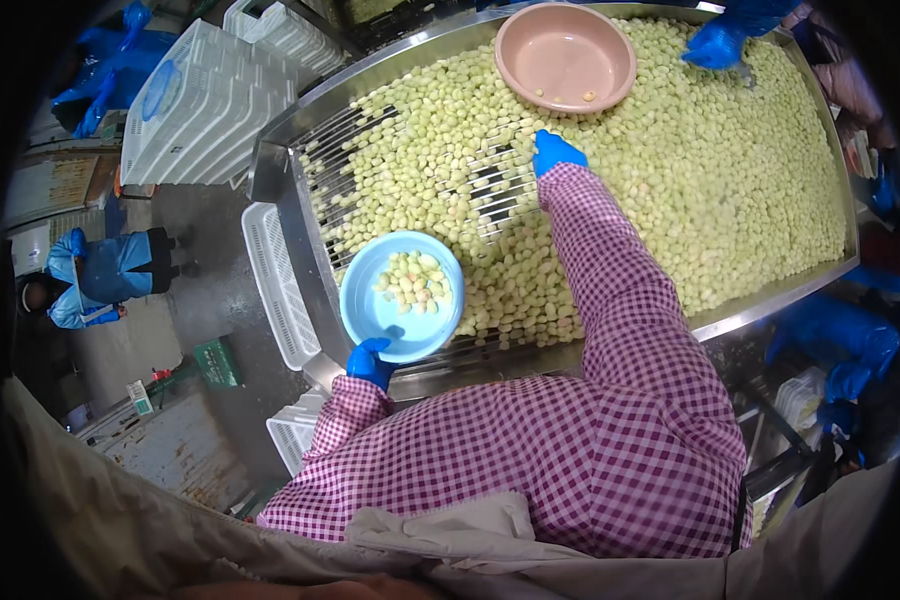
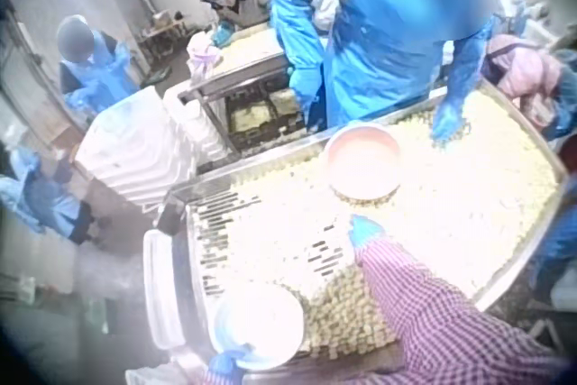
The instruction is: The person sorts peeled garlic cloves on a moving conveyor belt, picking individual cloves and placing them into a small blue bowl held in the left hand. Other workers in blue aprons and gloves are visible nearby, also handling garlic.
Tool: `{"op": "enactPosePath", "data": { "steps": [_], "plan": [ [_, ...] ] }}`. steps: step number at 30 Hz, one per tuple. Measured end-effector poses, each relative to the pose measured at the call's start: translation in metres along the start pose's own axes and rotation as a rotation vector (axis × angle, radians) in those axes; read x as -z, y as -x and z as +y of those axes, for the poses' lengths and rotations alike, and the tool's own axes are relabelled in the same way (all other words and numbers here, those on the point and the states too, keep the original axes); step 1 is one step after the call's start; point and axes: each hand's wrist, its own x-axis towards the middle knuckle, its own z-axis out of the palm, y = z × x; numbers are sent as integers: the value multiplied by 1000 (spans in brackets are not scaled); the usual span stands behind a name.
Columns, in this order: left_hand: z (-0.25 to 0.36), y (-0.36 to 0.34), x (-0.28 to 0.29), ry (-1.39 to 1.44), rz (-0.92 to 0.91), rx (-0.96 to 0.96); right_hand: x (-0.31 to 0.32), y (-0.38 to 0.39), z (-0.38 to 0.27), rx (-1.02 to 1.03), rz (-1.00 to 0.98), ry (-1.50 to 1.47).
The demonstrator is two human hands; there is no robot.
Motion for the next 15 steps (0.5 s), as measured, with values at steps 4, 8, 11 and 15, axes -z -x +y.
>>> {"op": "enactPosePath", "data": {
  "steps": [4, 8, 11, 15],
  "plan": [
    [9, -4, 5, -9, 47, -44, -11, 10, -24, 258, -175, 346],
    [14, -10, 11, -53, 72, -84, -27, 18, -38, 33, -143, 372],
    [15, -13, 12, -112, 62, -135, -25, 32, -45, -8, -203, 351],
    [16, -5, 16, -128, 20, -236, -13, 77, -63, -221, -130, -244]
  ]
}}
